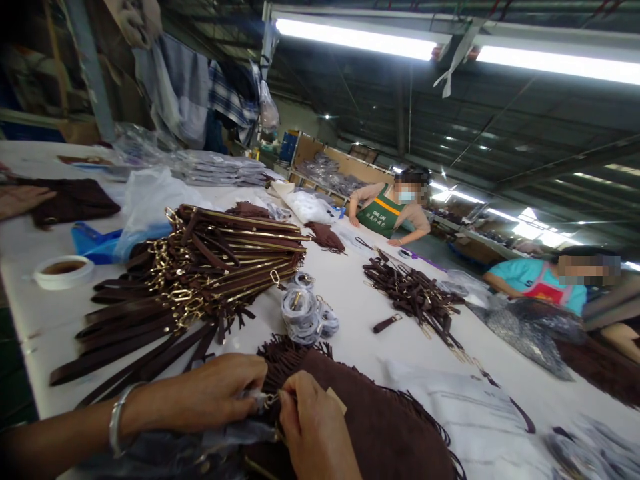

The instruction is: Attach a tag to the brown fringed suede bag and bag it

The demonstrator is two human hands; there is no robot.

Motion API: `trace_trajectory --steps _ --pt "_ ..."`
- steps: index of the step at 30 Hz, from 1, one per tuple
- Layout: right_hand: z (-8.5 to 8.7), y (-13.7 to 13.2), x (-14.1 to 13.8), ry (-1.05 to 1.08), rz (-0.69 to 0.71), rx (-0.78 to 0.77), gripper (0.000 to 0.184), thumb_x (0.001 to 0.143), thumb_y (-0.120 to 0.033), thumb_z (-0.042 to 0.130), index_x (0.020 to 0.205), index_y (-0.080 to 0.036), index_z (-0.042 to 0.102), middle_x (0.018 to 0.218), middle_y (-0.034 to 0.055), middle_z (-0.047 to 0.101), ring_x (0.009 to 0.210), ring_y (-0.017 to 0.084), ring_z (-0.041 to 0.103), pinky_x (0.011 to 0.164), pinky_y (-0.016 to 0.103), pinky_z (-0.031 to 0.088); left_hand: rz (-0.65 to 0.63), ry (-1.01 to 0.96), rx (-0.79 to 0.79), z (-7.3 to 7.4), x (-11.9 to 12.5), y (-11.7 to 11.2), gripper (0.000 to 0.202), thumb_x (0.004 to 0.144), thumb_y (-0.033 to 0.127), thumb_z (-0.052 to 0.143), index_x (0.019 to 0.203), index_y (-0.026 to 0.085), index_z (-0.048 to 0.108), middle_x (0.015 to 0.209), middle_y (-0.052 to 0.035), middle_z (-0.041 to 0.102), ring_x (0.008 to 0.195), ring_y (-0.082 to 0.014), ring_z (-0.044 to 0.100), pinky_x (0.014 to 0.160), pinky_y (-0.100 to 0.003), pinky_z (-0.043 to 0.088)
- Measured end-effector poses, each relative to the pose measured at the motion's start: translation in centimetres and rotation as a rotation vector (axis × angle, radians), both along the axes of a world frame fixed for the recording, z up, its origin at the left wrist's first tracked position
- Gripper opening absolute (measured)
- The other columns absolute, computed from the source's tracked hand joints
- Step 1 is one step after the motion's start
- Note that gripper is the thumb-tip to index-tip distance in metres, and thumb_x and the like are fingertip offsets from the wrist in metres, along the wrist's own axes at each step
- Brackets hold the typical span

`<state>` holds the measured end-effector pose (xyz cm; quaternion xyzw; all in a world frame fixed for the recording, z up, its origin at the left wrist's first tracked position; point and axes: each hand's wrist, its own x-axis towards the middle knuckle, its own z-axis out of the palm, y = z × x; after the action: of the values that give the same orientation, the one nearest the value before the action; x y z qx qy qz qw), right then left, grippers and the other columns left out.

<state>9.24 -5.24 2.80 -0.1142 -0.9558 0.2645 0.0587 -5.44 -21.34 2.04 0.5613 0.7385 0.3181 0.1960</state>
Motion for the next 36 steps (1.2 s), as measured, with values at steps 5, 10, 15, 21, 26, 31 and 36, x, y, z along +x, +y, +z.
trace_trajectory --steps 5,10,15,21,26,31,36 --pt "-0.1 -0.2 0.0 -0.007 0.021 0.02 0.017 0.096 -0.027 0.043 0.084 -0.022 0.054 0.081 0.0004 0.063 0.072 0.017 0.06 0.064 0.027 0.037 -0.007 0.004 0.006 0.4 0.0 0.1 0.003 0.08 0.02 0.056 0.08 0.019 0.053 0.079 0.0017 0.057 0.071 -0.0142 0.048 0.059 -0.028 0.026" --pt "0.6 -0.2 -0.1 -0.024 0.05 0.01 0.013 0.094 -0.021 0.046 0.084 -0.021 0.055 0.084 0.0008 0.064 0.076 0.017 0.06 0.066 0.026 0.038 -0.013 -0.007 0.014 0.6 -0.2 0.3 0.003 0.079 0.019 0.056 0.08 0.018 0.054 0.078 0.0019 0.057 0.07 -0.0139 0.048 0.059 -0.027 0.026" --pt "0.8 0.3 -0.1 -0.006 0.017 0.008 0.019 0.097 -0.029 0.042 0.085 -0.023 0.056 0.085 0.002 0.065 0.075 0.018 0.06 0.062 0.026 0.039 -0.027 -0.038 0.021 0.4 -0.3 0.4 0.005 0.078 0.018 0.054 0.083 0.019 0.055 0.081 0.0022 0.058 0.073 -0.014 0.049 0.061 -0.026 0.028" --pt "-1.0 0.7 0.2 0.115 -0.022 0.026 0.021 0.098 -0.036 0.042 0.088 -0.025 0.057 0.078 0.0 0.065 0.07 0.018 0.059 0.059 0.024 0.039 0.007 -0.088 -0.03 0.3 0.0 0.4 0.01 0.077 0.016 0.051 0.084 0.02 0.057 0.077 0.0024 0.059 0.071 -0.0145 0.051 0.058 -0.026 0.026" --pt "-1.2 0.9 0.5 0.099 0.001 0.001 0.021 0.098 -0.035 0.043 0.086 -0.025 0.056 0.08 -0.0011 0.065 0.07 0.017 0.057 0.065 0.025 0.041 -0.026 -0.167 -0.009 0.5 0.0 0.3 0.033 0.076 0.01 0.05 0.105 0.024 0.056 0.09 0.0021 0.064 0.08 -0.0157 0.057 0.065 -0.025 0.034" --pt "-0.8 0.9 0.5 0.073 0.025 -0.032 0.023 0.1 -0.035 0.04 0.087 -0.025 0.057 0.083 -0.0008 0.064 0.074 0.016 0.058 0.067 0.025 0.041 -0.073 -0.238 -0.071 0.2 -0.1 0.3 0.021 0.085 0.019 0.048 0.1 0.023 0.062 0.091 0.0005 0.067 0.082 -0.0169 0.06 0.068 -0.024 0.04" --pt "-0.6 1.4 0.3 0.005 0.087 -0.032 0.018 0.099 -0.027 0.041 0.094 -0.025 0.058 0.089 0.0003 0.064 0.08 0.017 0.06 0.071 0.026 0.042 -0.02 -0.342 -0.126 -0.6 0.0 0.8 0.014 0.079 0.033 0.066 0.087 0.021 0.065 0.08 0.0039 0.066 0.075 -0.0156 0.06 0.059 -0.022 0.036"
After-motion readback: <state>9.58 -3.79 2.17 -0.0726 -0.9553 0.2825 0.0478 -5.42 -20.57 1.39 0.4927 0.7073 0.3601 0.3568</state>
